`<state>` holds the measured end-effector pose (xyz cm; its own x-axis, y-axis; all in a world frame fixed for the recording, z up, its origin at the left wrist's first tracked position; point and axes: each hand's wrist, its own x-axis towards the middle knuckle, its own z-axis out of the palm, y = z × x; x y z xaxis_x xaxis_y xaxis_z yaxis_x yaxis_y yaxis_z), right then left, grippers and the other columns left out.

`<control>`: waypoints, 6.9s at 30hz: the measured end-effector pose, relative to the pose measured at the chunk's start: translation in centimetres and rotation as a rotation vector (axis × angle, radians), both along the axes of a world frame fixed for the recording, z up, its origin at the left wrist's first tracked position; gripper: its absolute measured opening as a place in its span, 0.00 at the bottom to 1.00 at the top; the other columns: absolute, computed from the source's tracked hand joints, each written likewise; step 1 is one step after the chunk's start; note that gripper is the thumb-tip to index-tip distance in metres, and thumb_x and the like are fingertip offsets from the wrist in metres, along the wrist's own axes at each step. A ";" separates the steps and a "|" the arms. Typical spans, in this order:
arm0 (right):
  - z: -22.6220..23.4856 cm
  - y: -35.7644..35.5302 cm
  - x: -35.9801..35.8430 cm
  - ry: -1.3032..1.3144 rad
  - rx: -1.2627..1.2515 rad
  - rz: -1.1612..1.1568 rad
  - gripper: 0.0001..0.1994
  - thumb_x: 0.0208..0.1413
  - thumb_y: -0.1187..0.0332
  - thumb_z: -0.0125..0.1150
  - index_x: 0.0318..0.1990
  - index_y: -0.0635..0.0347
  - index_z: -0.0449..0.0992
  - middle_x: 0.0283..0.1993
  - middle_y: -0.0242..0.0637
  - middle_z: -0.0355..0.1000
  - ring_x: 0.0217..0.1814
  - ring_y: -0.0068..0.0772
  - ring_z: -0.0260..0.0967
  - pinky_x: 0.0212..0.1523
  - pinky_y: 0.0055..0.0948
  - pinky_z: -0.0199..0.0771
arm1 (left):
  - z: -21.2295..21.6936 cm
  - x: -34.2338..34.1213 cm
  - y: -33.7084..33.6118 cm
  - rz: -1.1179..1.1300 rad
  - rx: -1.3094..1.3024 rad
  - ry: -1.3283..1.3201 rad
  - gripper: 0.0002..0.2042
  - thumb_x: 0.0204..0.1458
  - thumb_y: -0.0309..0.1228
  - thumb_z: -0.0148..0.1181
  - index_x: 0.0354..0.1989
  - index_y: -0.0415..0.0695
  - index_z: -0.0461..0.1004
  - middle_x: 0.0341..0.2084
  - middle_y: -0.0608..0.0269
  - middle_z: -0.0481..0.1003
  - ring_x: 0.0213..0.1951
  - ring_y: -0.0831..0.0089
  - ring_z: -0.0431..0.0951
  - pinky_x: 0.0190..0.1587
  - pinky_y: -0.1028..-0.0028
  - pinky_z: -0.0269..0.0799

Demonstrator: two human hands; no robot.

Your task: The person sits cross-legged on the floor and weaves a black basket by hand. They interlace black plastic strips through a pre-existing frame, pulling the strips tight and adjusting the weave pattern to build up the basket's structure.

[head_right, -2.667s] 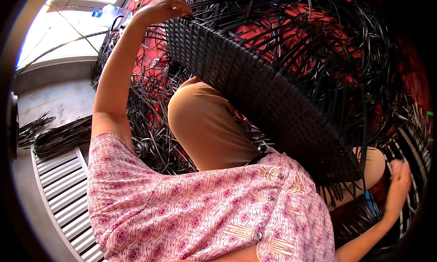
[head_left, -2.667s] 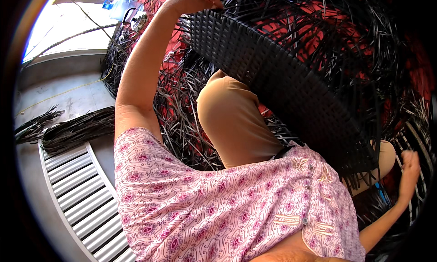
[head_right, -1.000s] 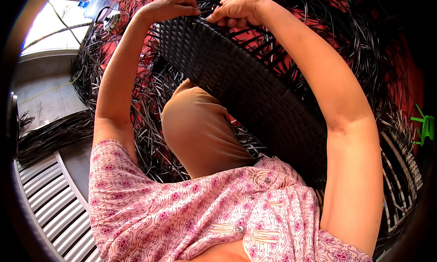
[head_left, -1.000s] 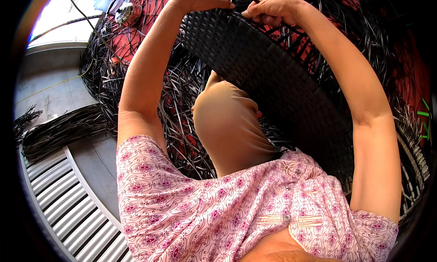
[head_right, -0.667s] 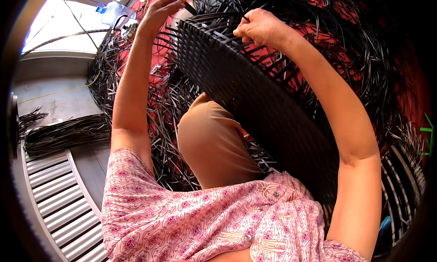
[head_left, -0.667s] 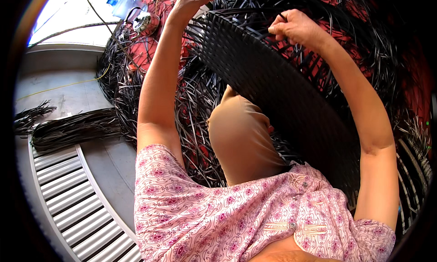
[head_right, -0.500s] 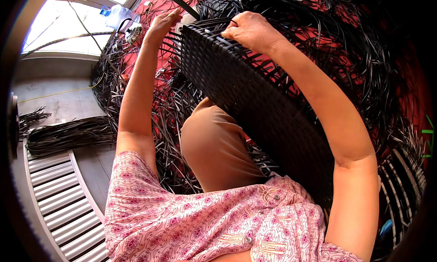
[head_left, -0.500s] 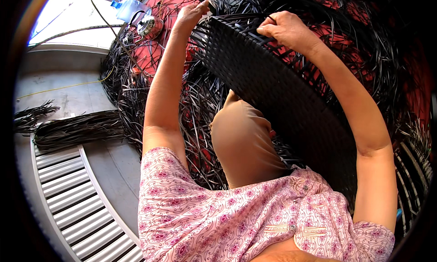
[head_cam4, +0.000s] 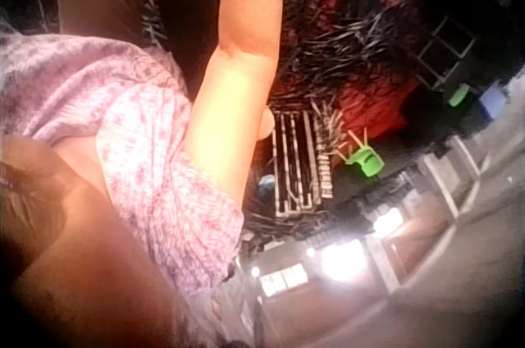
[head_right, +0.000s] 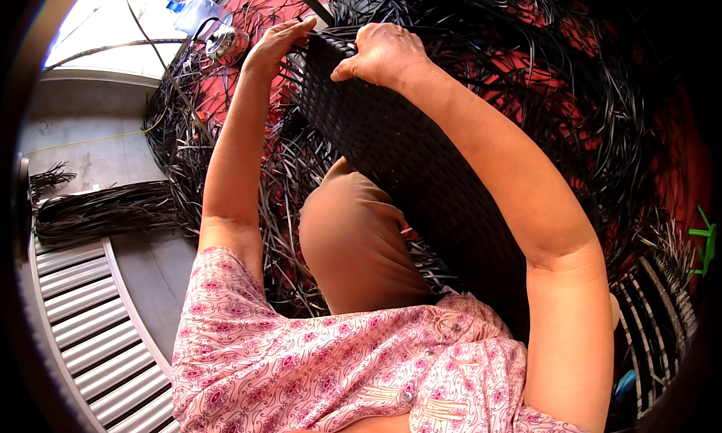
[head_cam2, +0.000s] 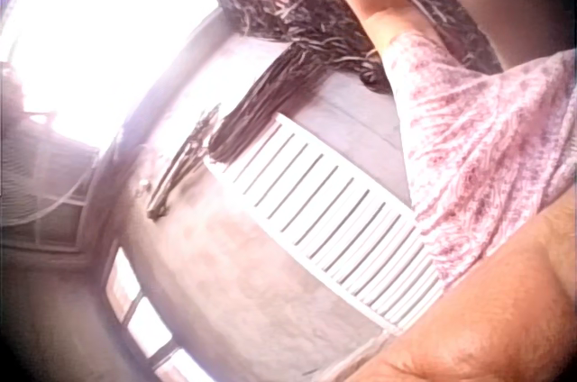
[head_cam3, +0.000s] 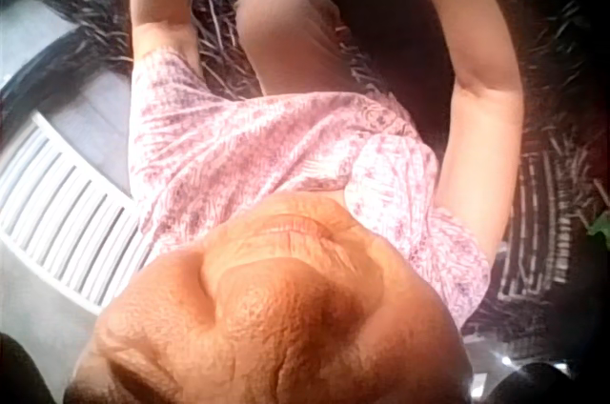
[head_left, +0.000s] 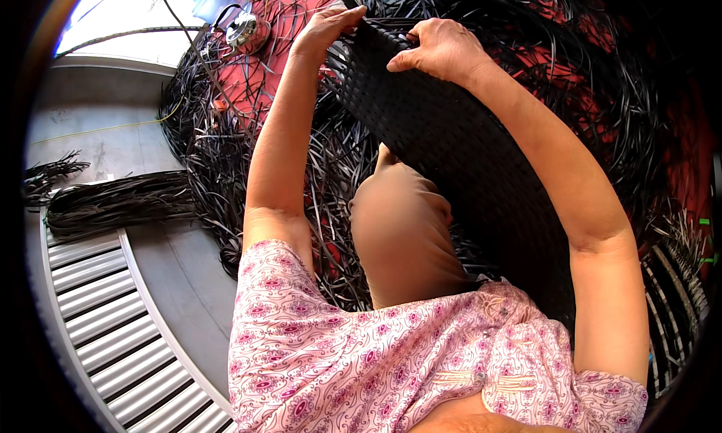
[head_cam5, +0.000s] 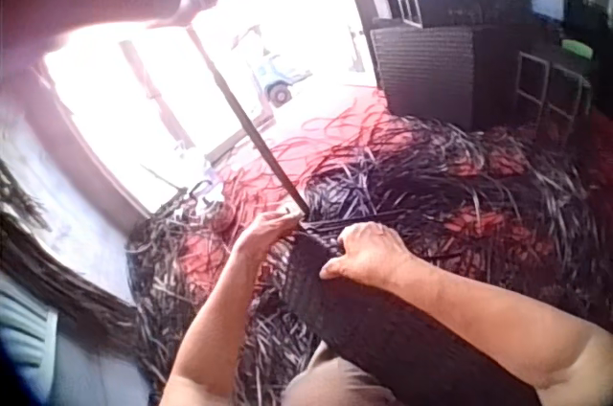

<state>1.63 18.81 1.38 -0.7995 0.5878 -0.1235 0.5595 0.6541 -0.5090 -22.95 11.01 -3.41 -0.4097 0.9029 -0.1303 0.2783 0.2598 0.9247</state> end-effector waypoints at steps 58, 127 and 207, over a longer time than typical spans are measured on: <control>-2.4 -2.4 -3.7 0.262 0.226 -0.177 0.16 0.39 0.60 0.76 0.34 0.59 0.80 0.37 0.43 0.80 0.42 0.44 0.79 0.46 0.38 0.78 | -6.3 4.1 0.7 0.389 0.727 -0.336 0.09 0.57 0.32 0.62 0.27 0.42 0.80 0.22 0.74 0.73 0.27 0.84 0.69 0.33 0.79 0.63; -2.5 3.2 2.9 0.252 -0.982 -0.141 0.10 0.58 0.63 0.63 0.26 0.55 0.77 0.21 0.21 0.65 0.15 0.10 0.51 0.15 0.16 0.46 | 1.3 8.6 -1.1 -0.307 0.477 0.222 0.11 0.53 0.21 0.61 0.45 0.40 0.76 0.29 0.65 0.77 0.35 0.77 0.76 0.41 0.74 0.73; 0.6 1.2 -1.0 -0.042 -0.446 -0.029 0.16 0.55 0.57 0.67 0.22 0.51 0.69 0.19 0.20 0.62 0.16 0.09 0.51 0.15 0.16 0.47 | -3.2 11.8 -2.7 0.247 0.834 0.139 0.04 0.61 0.27 0.55 0.37 0.39 0.73 0.26 0.61 0.72 0.28 0.72 0.75 0.34 0.73 0.71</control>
